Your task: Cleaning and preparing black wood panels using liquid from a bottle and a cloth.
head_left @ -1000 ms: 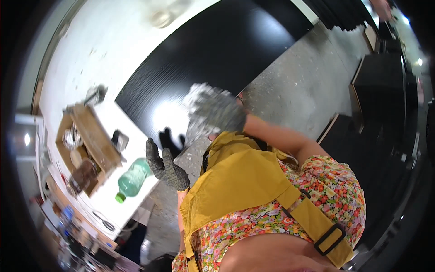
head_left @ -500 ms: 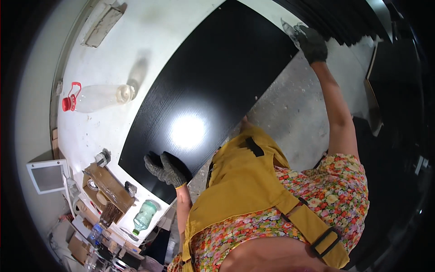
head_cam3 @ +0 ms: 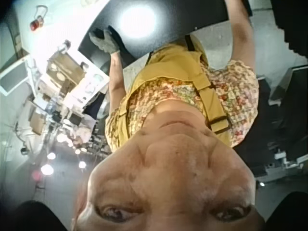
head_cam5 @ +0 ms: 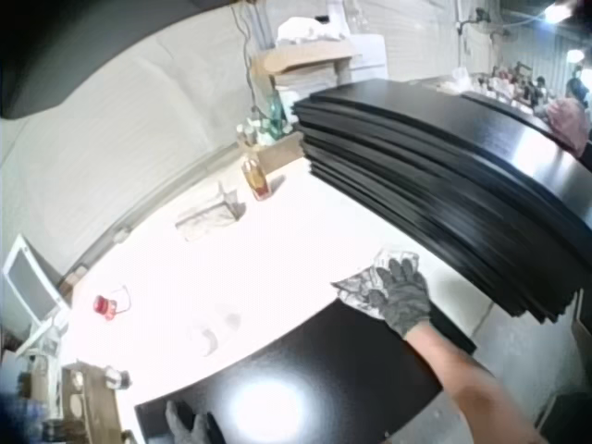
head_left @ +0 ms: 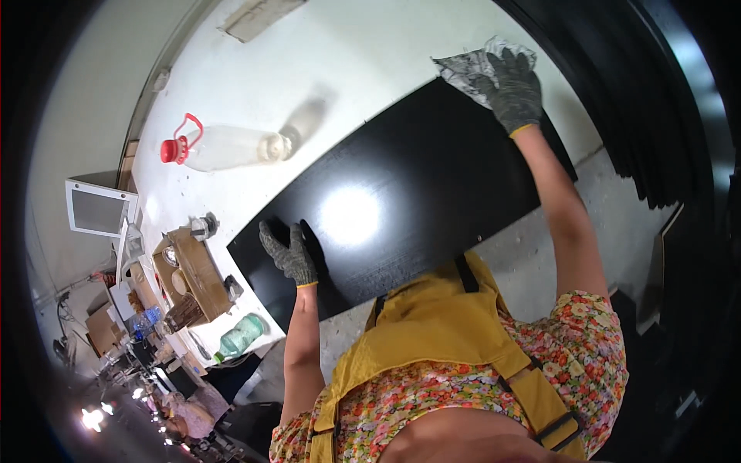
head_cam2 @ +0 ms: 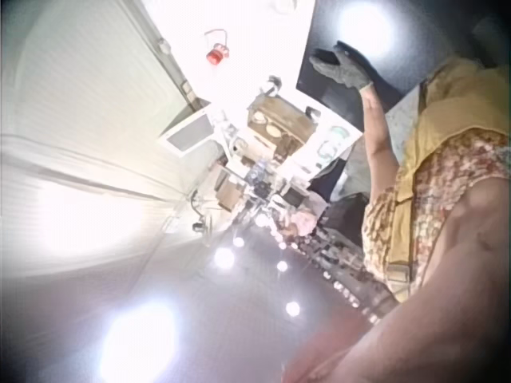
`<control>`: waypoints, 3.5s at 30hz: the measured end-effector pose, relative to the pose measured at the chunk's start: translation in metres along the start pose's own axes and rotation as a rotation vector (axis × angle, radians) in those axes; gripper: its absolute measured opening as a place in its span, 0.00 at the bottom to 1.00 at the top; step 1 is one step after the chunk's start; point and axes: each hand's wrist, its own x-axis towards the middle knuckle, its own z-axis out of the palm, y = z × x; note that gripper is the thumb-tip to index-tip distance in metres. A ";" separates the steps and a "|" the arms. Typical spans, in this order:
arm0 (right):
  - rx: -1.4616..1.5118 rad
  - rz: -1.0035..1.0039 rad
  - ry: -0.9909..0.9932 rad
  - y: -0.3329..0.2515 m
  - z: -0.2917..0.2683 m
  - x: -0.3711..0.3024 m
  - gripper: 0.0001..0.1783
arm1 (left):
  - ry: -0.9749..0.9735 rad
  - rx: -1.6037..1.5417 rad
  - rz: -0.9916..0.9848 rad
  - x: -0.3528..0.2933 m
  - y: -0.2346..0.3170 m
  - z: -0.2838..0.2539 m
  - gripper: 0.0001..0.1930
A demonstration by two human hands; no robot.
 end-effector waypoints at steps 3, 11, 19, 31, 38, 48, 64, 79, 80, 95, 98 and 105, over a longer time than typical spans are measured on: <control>-0.011 -0.023 -0.216 -0.094 0.006 0.024 0.26 | 0.056 -0.237 -0.076 0.015 0.015 0.001 0.36; 1.124 -0.842 -0.163 -0.349 -0.135 -0.128 0.33 | 0.176 -0.496 0.162 0.117 0.066 -0.021 0.47; 0.863 -0.833 -0.363 -0.308 -0.141 -0.168 0.29 | 0.099 -0.647 0.380 0.204 0.120 -0.056 0.38; 0.729 -0.256 -0.136 -0.198 -0.197 -0.155 0.27 | -0.092 -0.795 0.312 0.197 0.110 -0.007 0.18; 0.747 0.048 -0.009 -0.061 -0.216 -0.236 0.24 | -0.208 -0.776 0.597 0.039 0.224 -0.036 0.25; 1.031 0.374 -0.154 0.171 -0.274 -0.338 0.47 | -0.994 -1.085 0.324 -0.271 0.382 0.099 0.23; 1.136 0.714 -0.074 0.429 -0.237 -0.375 0.34 | -1.251 -0.953 0.917 -0.490 0.588 0.272 0.33; 0.963 0.539 -0.075 0.658 -0.166 -0.315 0.32 | -1.540 -0.938 0.558 -0.548 0.745 0.419 0.33; 1.078 0.578 -0.093 0.650 -0.169 -0.311 0.32 | -1.537 -0.927 0.531 -0.545 0.738 0.416 0.35; 1.227 0.252 -0.344 0.698 -0.108 -0.200 0.42 | -1.015 -0.625 0.204 -0.473 0.756 0.390 0.42; 1.172 0.196 -0.444 0.715 -0.098 -0.161 0.44 | -0.912 -0.577 0.123 -0.465 0.758 0.404 0.39; 1.202 0.120 -0.383 0.717 -0.094 -0.082 0.43 | -0.843 -0.713 -0.031 -0.430 0.790 0.423 0.28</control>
